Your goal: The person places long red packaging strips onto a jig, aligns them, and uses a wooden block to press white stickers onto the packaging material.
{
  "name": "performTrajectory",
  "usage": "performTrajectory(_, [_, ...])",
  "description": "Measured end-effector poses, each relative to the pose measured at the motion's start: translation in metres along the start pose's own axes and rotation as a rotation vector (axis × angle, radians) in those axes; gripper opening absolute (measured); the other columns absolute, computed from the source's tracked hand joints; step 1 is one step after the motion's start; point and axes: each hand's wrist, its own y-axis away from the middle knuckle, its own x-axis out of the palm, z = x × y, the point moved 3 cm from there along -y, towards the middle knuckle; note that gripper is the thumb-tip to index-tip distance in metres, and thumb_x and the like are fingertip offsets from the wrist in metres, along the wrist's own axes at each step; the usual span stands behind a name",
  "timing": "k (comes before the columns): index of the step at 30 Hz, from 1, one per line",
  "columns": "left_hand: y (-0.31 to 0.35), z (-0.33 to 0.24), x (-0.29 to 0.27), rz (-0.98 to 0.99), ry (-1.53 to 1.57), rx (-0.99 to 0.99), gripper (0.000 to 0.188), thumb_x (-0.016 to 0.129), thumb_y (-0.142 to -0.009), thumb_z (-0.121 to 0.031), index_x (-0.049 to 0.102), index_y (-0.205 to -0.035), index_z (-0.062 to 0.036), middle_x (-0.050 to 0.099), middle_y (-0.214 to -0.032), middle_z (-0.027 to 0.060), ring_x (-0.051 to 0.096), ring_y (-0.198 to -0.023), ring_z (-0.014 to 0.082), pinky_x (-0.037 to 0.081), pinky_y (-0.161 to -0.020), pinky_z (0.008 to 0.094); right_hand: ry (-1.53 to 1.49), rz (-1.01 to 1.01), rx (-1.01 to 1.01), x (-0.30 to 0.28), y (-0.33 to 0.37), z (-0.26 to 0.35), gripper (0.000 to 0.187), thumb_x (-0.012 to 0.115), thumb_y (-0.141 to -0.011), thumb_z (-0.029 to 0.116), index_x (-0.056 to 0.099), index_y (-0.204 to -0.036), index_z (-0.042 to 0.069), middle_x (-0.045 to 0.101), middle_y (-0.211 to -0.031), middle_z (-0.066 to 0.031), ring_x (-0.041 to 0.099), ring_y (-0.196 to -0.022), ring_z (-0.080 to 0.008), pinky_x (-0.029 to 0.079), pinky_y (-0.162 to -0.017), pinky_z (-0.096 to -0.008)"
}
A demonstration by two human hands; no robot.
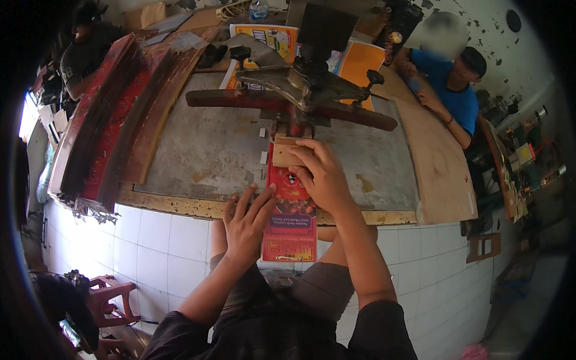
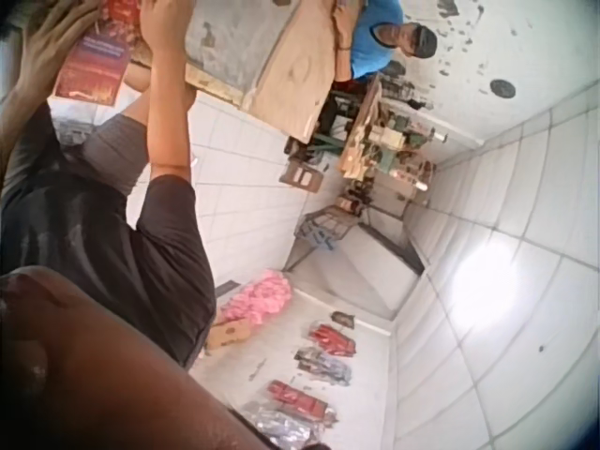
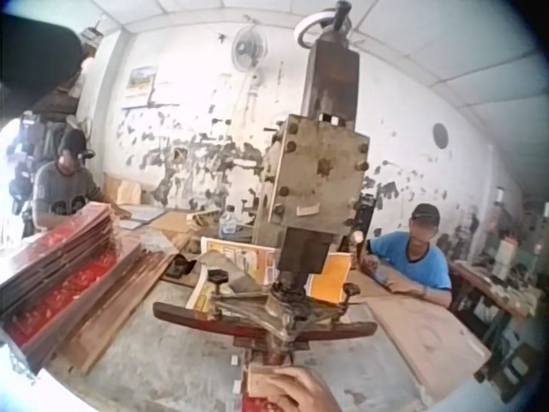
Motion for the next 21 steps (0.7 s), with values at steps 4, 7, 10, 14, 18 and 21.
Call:
performTrajectory(4, [0.0002, 0.0004, 0.0015, 0.007, -0.005, -0.006, 0.049, 0.063, -0.095, -0.015, 0.069, -0.143, -0.0193, 0.061, -0.163, -0.004, 0.052, -0.152, 0.0254, 0.03, -0.123, 0.0524, 0.117, -0.038, -0.048, -0.0012, -0.0018, -0.0017, 0.04, 0.088, -0.091, 0.016, 0.078, -0.129, 0.012, 0.066, -0.136, -0.006, 0.065, -0.12, -0.0323, 0.055, -0.101, -0.0471])
performTrajectory(7, [0.0009, 0.0008, 0.0044, -0.012, 0.01, -0.007, 0.048, 0.063, -0.095, -0.017, 0.07, -0.142, -0.0192, 0.063, -0.162, -0.0035, 0.053, -0.151, 0.0251, 0.03, -0.122, 0.0512, 0.136, -0.041, -0.025, -0.0003, -0.0011, -0.005, 0.041, 0.089, -0.09, 0.019, 0.078, -0.129, 0.012, 0.067, -0.134, -0.0057, 0.065, -0.121, -0.032, 0.054, -0.101, -0.0474])
performTrajectory(10, [0.0006, 0.001, 0.005, -0.022, 0.004, 0.004, 0.046, 0.063, -0.095, -0.019, 0.071, -0.141, -0.0193, 0.064, -0.16, -0.003, 0.054, -0.15, 0.0251, 0.029, -0.121, 0.0502, 0.15, -0.047, -0.017, 0.0014, 0.0, -0.0074, 0.042, 0.089, -0.09, 0.021, 0.078, -0.13, 0.013, 0.067, -0.132, -0.0055, 0.065, -0.12, -0.0317, 0.052, -0.102, -0.0472])
performTrajectory(14, [0.0007, 0.001, 0.0047, -0.031, 0.008, 0.011, 0.046, 0.063, -0.095, -0.019, 0.071, -0.14, -0.0185, 0.064, -0.16, -0.0025, 0.054, -0.15, 0.0252, 0.029, -0.122, 0.0502, 0.156, -0.043, -0.008, 0.0014, -0.0004, -0.0076, 0.042, 0.09, -0.09, 0.023, 0.079, -0.129, 0.013, 0.068, -0.133, -0.006, 0.065, -0.12, -0.0316, 0.051, -0.102, -0.0464])
performTrajectory(18, [0.0, 0.0009, 0.0015, -0.022, 0.052, 0.005, 0.046, 0.063, -0.094, -0.017, 0.072, -0.139, -0.0173, 0.064, -0.16, -0.0021, 0.054, -0.151, 0.0252, 0.029, -0.121, 0.0506, 0.177, -0.033, -0.007, 0.0014, 0.0, -0.0071, 0.043, 0.09, -0.09, 0.024, 0.078, -0.13, 0.013, 0.068, -0.133, -0.0064, 0.064, -0.119, -0.032, 0.051, -0.102, -0.0465])
performTrajectory(21, [0.0009, 0.004, -0.0031, 0.032, 0.056, 0.022, 0.05, 0.065, -0.095, -0.016, 0.068, -0.144, -0.0164, 0.058, -0.165, 0.0017, 0.05, -0.155, 0.0291, 0.037, -0.12, 0.0528, 0.17, -0.024, 0.004, 0.0038, -0.0013, -0.0054, 0.043, 0.09, -0.09, 0.025, 0.078, -0.13, 0.013, 0.068, -0.133, -0.0067, 0.064, -0.12, -0.0321, 0.05, -0.103, -0.0471])
